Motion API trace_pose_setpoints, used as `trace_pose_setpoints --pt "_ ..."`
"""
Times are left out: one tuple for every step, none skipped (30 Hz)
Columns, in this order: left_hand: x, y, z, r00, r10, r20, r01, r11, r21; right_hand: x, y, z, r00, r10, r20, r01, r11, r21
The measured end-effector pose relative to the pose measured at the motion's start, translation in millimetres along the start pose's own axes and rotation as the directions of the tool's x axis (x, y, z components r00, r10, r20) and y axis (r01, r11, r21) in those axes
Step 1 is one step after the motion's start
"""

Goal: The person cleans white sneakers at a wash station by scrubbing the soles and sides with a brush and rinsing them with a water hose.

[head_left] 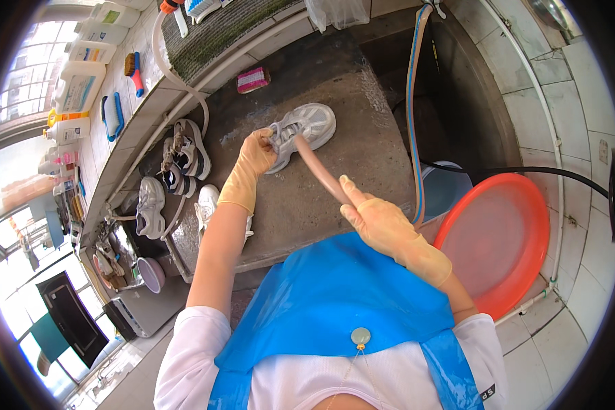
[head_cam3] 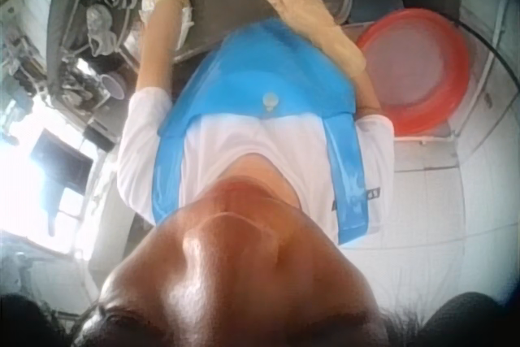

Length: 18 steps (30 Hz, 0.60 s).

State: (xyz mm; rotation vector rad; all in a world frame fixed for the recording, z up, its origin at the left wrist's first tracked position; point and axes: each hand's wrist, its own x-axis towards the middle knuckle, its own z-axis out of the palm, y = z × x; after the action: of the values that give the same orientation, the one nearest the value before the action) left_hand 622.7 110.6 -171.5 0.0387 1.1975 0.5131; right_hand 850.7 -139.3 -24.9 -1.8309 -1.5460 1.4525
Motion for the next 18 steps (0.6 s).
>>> trace_pose_setpoints --pt "1 -3 2 0.996 0.028 -0.081 -0.027 1.000 0.014 1 -4 0 0.999 0.003 0.040 -0.003 1.000 -0.002" --pt "2 -5 3 1.000 -0.029 0.008 0.029 0.999 -0.027 1 -6 1 0.998 -0.016 0.062 0.016 1.000 -0.011" --pt "3 -8 5 0.992 -0.082 0.100 0.089 0.994 -0.063 1 -6 3 0.996 -0.033 0.084 0.035 0.999 -0.020" --pt "2 -7 5 0.973 -0.128 0.194 0.148 0.985 -0.094 2 -8 4 0.993 -0.054 0.107 0.057 0.998 -0.030" --pt "7 -5 -1 0.957 -0.163 0.241 0.194 0.975 -0.111 2 -11 3 0.990 -0.028 0.139 0.035 0.998 -0.048" --pt "14 -6 -11 0.952 -0.119 0.282 0.151 0.984 -0.096 2 -11 3 0.991 -0.021 0.129 0.027 0.999 -0.043" --pt "16 -12 -14 0.942 -0.081 0.325 0.114 0.990 -0.083 1 -9 3 0.993 -0.007 0.119 0.012 0.999 -0.039" --pt "16 -16 -18 0.929 -0.043 0.367 0.075 0.995 -0.073 0 -7 3 0.994 0.006 0.110 -0.003 0.999 -0.035" --pt "15 -24 -25 0.965 0.022 0.262 -0.020 1.000 -0.008 -1 -7 3 0.994 0.012 0.104 -0.009 0.999 -0.032" --pt "10 -32 -26 0.962 0.053 0.267 -0.048 0.999 -0.025 -3 -6 3 0.995 0.020 0.099 -0.017 0.999 -0.031" --pt "6 -39 -26 0.959 0.085 0.270 -0.076 0.996 -0.043 -5 -4 3 0.995 0.028 0.094 -0.025 0.999 -0.030" --pt "1 -48 -28 0.955 0.117 0.272 -0.104 0.993 -0.063 -7 -2 3 0.995 0.019 0.096 -0.017 1.000 -0.026" --pt "-17 -59 -16 0.945 0.149 0.292 -0.143 0.989 -0.041 -9 1 2 0.995 0.010 0.096 -0.008 1.000 -0.023" --pt "-28 -67 -13 0.941 0.179 0.286 -0.204 0.977 0.059 -10 1 3 0.995 -0.005 0.098 0.007 1.000 -0.021" --pt "-37 -74 -11 0.936 0.210 0.281 -0.261 0.952 0.158 -12 -1 4 0.996 0.012 0.083 -0.010 0.999 -0.033" --pt "-44 -81 -11 0.929 0.244 0.280 -0.316 0.914 0.252 -12 -2 5 0.997 0.027 0.068 -0.023 0.999 -0.049" --pt "-45 -90 -18 0.892 0.329 0.309 -0.431 0.825 0.364 -13 -4 6 0.998 0.040 0.053 -0.037 0.997 -0.064" --pt "-43 -98 -24 0.889 0.354 0.291 -0.454 0.770 0.448 -15 -8 5 0.996 0.033 0.078 -0.028 0.998 -0.064"
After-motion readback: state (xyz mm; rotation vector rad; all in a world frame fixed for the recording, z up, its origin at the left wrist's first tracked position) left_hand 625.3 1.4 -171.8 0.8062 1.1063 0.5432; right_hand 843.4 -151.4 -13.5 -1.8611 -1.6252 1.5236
